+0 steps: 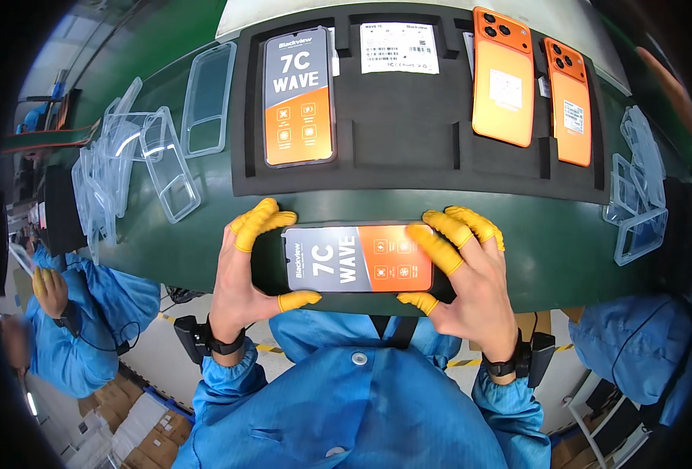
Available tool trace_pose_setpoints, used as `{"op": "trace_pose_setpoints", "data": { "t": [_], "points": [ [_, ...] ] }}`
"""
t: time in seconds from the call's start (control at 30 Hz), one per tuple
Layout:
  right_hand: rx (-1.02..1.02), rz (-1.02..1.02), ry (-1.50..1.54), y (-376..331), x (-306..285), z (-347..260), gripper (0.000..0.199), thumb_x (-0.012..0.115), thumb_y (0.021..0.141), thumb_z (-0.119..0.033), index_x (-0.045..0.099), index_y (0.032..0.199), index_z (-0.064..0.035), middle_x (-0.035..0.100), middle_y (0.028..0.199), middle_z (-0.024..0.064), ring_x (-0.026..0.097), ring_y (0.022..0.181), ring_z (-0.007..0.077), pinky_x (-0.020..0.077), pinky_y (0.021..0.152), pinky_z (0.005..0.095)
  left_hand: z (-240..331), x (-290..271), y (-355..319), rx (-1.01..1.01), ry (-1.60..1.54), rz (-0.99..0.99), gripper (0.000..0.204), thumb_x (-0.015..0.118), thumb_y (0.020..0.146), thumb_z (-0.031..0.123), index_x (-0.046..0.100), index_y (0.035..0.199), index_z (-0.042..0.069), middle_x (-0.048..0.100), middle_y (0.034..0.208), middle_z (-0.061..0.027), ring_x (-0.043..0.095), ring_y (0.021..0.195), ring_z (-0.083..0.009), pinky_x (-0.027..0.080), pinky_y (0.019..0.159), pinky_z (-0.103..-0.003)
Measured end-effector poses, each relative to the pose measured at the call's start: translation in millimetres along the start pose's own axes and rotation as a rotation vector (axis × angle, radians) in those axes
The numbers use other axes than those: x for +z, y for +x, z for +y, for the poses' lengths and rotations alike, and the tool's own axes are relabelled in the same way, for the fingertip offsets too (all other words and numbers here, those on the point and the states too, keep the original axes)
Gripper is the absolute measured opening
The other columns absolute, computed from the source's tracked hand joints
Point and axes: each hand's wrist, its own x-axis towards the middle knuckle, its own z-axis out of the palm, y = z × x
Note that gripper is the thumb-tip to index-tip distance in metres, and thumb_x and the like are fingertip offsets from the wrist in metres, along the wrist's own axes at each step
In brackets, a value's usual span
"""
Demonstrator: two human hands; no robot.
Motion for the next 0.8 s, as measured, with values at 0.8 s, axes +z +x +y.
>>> {"op": "trace_pose_setpoints", "data": {
  "t": [0.8],
  "points": [
    [0.079,0.229,1.002,-15,34,-12,0.084,0.089,0.066,0.003,0.045,0.137,0.0014,0.062,0.126,0.0213,0.063,0.119,0.0277,0.0528,0.1,0.0405,20,15,-6,-0.222,-1.189,0.081,0.077,0.078,0.082,0.0,0.039,0.148,0.001,0.051,0.145,-0.0163,0.052,0.133,-0.0282,0.043,0.109,-0.04]
  ]
}}
